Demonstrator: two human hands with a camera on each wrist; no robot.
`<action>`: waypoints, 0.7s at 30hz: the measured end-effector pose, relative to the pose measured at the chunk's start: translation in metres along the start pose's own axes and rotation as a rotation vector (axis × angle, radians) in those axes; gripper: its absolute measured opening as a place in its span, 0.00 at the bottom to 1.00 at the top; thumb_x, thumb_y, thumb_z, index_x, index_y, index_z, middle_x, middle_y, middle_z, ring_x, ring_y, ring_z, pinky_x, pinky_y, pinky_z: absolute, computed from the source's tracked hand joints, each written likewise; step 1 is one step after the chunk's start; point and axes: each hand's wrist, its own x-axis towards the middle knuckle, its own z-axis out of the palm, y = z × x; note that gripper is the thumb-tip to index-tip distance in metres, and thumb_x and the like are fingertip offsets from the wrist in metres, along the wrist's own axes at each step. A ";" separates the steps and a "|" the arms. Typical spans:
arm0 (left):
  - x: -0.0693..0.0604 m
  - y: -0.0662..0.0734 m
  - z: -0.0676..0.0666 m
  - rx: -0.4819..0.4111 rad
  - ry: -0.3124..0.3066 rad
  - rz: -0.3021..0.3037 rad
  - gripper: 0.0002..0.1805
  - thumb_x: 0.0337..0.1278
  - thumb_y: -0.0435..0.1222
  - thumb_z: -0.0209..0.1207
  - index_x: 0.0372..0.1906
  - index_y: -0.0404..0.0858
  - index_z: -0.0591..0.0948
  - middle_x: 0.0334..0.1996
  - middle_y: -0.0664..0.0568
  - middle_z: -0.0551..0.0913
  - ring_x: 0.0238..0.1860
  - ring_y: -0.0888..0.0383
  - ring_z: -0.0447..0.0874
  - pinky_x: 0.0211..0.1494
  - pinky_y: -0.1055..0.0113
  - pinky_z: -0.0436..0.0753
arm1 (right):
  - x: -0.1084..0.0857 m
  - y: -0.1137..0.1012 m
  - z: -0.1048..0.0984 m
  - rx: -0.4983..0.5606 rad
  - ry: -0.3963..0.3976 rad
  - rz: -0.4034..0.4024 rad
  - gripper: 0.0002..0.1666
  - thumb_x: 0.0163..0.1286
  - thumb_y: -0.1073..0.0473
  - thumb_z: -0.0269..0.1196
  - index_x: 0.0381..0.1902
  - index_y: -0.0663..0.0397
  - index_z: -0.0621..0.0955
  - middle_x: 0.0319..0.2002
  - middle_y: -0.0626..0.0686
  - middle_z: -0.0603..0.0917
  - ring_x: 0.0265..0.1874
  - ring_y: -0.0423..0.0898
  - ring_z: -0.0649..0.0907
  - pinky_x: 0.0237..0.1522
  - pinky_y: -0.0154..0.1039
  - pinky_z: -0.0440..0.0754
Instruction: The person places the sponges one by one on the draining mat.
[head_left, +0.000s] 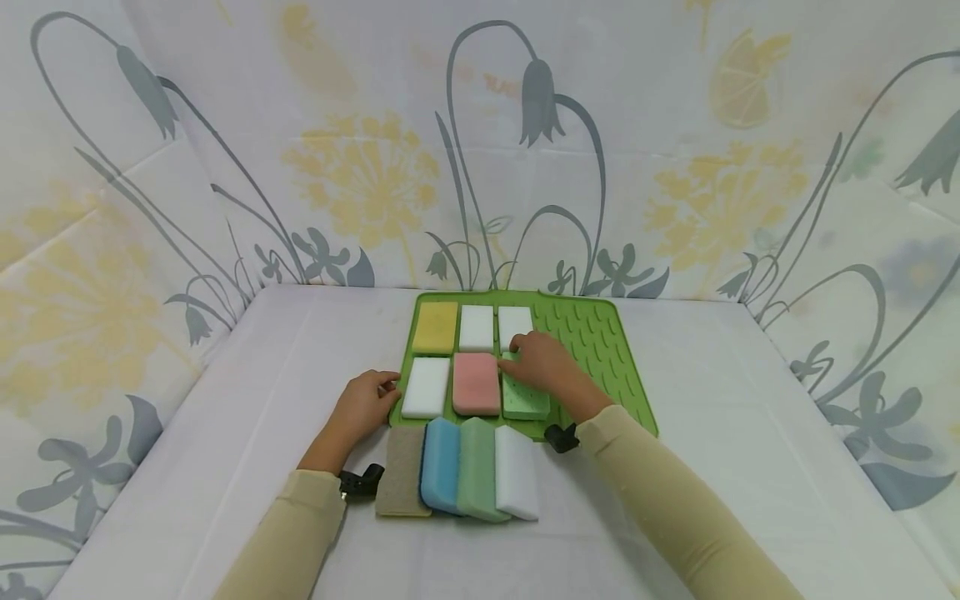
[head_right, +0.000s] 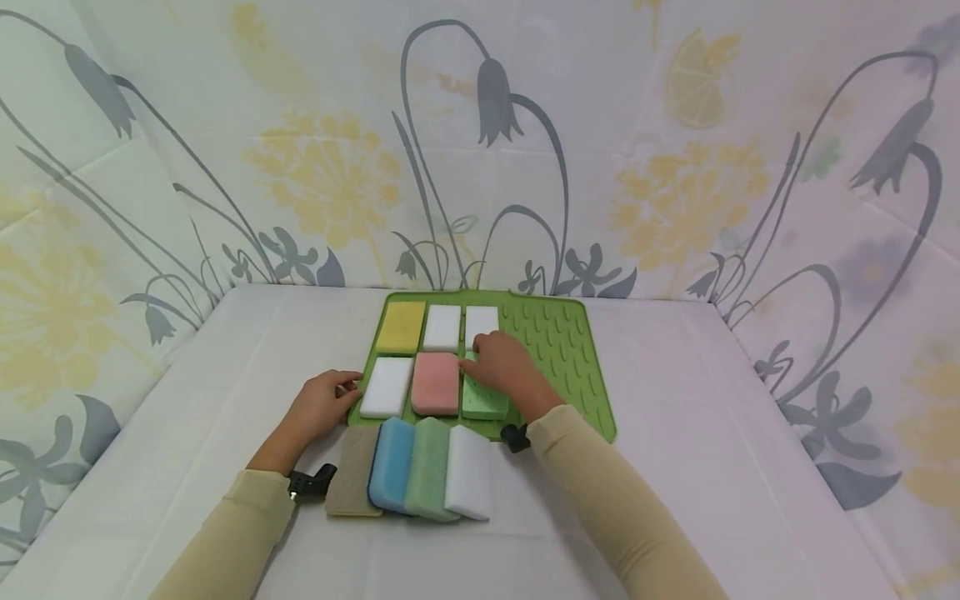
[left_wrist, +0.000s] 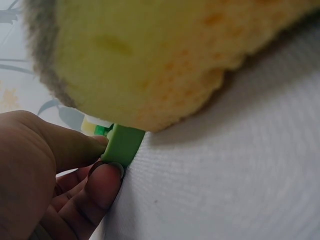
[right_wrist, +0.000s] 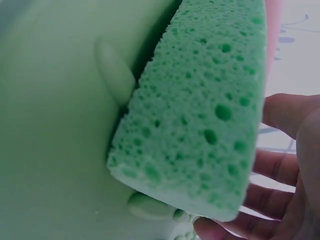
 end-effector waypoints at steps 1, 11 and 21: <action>0.000 0.000 0.000 0.002 0.000 0.001 0.20 0.64 0.35 0.58 0.59 0.32 0.78 0.41 0.44 0.82 0.41 0.52 0.80 0.44 0.57 0.80 | 0.000 0.001 0.001 0.004 0.004 0.001 0.29 0.71 0.42 0.55 0.57 0.59 0.78 0.49 0.59 0.84 0.45 0.53 0.83 0.47 0.48 0.80; -0.002 0.003 -0.002 0.003 -0.001 0.016 0.20 0.64 0.35 0.57 0.59 0.31 0.78 0.42 0.44 0.82 0.41 0.51 0.80 0.44 0.57 0.80 | -0.017 0.006 -0.001 0.073 0.082 -0.010 0.27 0.71 0.42 0.56 0.58 0.55 0.78 0.55 0.61 0.78 0.48 0.57 0.81 0.49 0.53 0.79; -0.002 0.001 0.000 -0.006 -0.002 0.007 0.20 0.64 0.35 0.57 0.59 0.31 0.78 0.43 0.43 0.82 0.43 0.50 0.81 0.45 0.56 0.80 | -0.043 0.004 -0.007 0.132 0.107 -0.056 0.27 0.71 0.44 0.57 0.59 0.55 0.77 0.57 0.60 0.78 0.54 0.57 0.79 0.53 0.55 0.77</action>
